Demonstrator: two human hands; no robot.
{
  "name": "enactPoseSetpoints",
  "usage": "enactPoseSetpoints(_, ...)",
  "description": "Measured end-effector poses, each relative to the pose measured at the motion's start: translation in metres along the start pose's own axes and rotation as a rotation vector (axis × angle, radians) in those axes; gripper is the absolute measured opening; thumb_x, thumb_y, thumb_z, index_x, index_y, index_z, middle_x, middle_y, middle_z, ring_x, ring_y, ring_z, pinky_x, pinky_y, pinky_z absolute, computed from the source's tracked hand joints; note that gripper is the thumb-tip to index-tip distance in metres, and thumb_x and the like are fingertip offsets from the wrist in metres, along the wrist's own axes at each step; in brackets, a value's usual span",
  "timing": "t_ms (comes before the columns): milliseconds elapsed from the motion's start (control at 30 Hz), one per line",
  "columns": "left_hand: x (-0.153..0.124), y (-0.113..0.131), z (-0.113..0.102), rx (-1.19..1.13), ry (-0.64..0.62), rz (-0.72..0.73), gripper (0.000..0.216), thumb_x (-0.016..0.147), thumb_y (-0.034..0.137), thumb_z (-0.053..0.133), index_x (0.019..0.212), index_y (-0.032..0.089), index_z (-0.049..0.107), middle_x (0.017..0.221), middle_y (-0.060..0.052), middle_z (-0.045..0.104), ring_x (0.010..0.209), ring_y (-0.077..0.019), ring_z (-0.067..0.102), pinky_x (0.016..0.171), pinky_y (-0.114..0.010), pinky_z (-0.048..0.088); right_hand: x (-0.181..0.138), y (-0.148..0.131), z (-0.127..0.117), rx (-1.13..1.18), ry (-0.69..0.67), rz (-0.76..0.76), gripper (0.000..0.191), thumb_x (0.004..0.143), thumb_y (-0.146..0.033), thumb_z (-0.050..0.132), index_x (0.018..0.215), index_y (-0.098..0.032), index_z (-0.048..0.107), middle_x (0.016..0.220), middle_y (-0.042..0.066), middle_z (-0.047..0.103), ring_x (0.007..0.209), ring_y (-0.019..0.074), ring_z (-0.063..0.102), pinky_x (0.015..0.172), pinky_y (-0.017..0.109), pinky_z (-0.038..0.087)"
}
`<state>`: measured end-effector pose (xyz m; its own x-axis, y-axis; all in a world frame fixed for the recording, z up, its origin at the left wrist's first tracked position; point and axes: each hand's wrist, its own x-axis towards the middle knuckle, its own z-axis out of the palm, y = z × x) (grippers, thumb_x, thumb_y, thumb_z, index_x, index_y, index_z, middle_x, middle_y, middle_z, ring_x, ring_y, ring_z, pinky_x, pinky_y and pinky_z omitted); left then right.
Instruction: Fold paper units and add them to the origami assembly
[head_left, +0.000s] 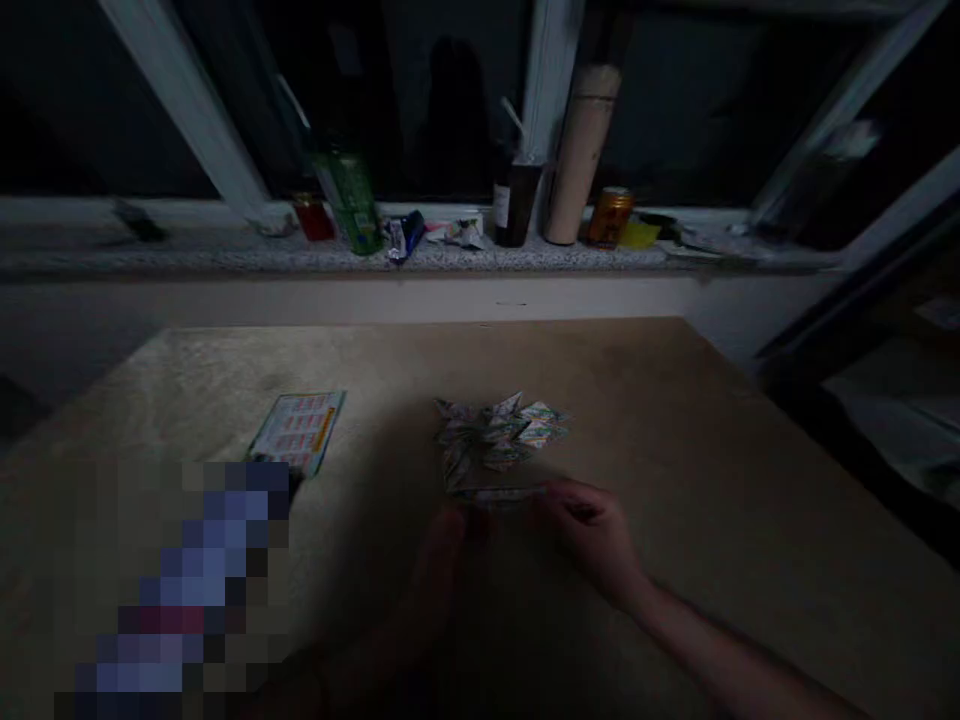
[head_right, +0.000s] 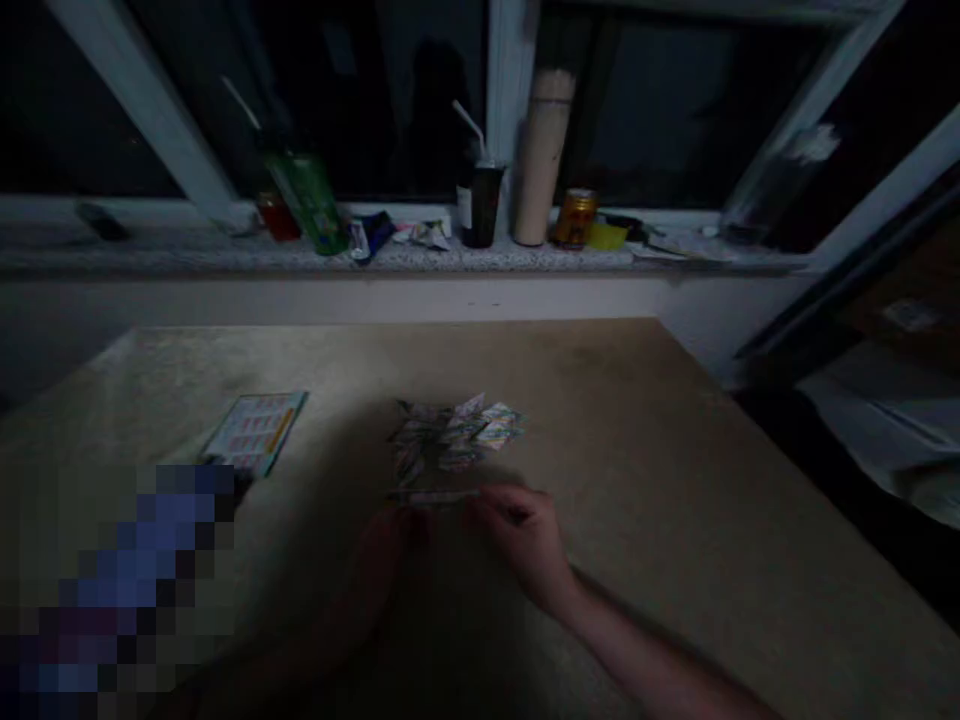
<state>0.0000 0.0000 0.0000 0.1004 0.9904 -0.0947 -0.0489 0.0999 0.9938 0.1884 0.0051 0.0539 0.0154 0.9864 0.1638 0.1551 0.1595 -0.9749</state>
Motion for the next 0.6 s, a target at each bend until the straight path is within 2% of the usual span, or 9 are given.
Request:
enactPoseSetpoints(100, 0.002, 0.013, 0.007, -0.033, -0.028, 0.064, 0.035, 0.082, 0.051, 0.041, 0.079, 0.019, 0.054, 0.071, -0.001, 0.053, 0.064, -0.0160, 0.044, 0.063, -0.027, 0.036, -0.002, -0.001, -0.001, -0.043, 0.099, -0.043, 0.008, 0.073, -0.019, 0.063, 0.073, -0.019, 0.071, 0.069, 0.004, 0.072, 0.062, 0.0169, 0.067, 0.057, 0.023, 0.054)
enactPoseSetpoints(167, 0.000, 0.023, 0.010, 0.006, -0.081, 0.083, 0.040, 0.083, 0.053, 0.037, 0.080, 0.018, 0.055, 0.070, -0.001, 0.053, 0.064, -0.0158, 0.045, 0.063, -0.026, 0.036, -0.003, -0.001, -0.002, -0.092, 0.115, -0.132, 0.010, 0.073, -0.017, 0.062, 0.078, -0.020, 0.071, 0.075, 0.005, 0.073, 0.068, 0.0183, 0.068, 0.063, 0.026, 0.055)
enactPoseSetpoints(233, -0.004, 0.034, 0.012, 0.064, -0.189, 0.046, 0.047, 0.085, 0.053, 0.030, 0.072, 0.017, 0.056, 0.067, -0.002, 0.054, 0.063, -0.0160, 0.046, 0.062, -0.027, 0.036, -0.003, 0.000, -0.004, -0.148, 0.078, -0.268, 0.016, 0.075, -0.014, 0.060, 0.085, -0.020, 0.070, 0.082, 0.006, 0.072, 0.075, 0.0196, 0.067, 0.068, 0.029, 0.055)
enactPoseSetpoints(333, -0.009, 0.044, 0.014, 0.071, -0.259, 0.024, 0.051, 0.083, 0.057, 0.028, 0.068, 0.017, 0.055, 0.063, -0.002, 0.054, 0.060, -0.0156, 0.046, 0.060, -0.026, 0.036, -0.004, 0.003, -0.006, -0.196, -0.029, -0.475, 0.027, 0.076, -0.009, 0.056, 0.098, -0.021, 0.067, 0.089, 0.007, 0.071, 0.084, 0.0202, 0.066, 0.075, 0.033, 0.054)
enactPoseSetpoints(433, -0.009, 0.048, 0.015, 0.072, -0.255, 0.045, 0.051, 0.083, 0.057, 0.031, 0.067, 0.016, 0.056, 0.064, -0.002, 0.054, 0.061, -0.0150, 0.046, 0.061, -0.026, 0.036, -0.004, 0.004, -0.006, -0.211, -0.086, -0.592, 0.032, 0.077, -0.008, 0.056, 0.105, -0.022, 0.063, 0.091, 0.008, 0.070, 0.087, 0.0202, 0.065, 0.077, 0.034, 0.053)
enactPoseSetpoints(600, -0.006, 0.052, 0.018, 0.065, -0.187, 0.027, 0.046, 0.084, 0.053, 0.033, 0.066, 0.016, 0.054, 0.065, -0.001, 0.052, 0.062, -0.0146, 0.045, 0.062, -0.026, 0.037, -0.005, 0.002, -0.004, -0.224, -0.130, -0.641, 0.033, 0.078, -0.006, 0.055, 0.107, -0.021, 0.061, 0.094, 0.009, 0.069, 0.089, 0.0204, 0.064, 0.076, 0.034, 0.054)
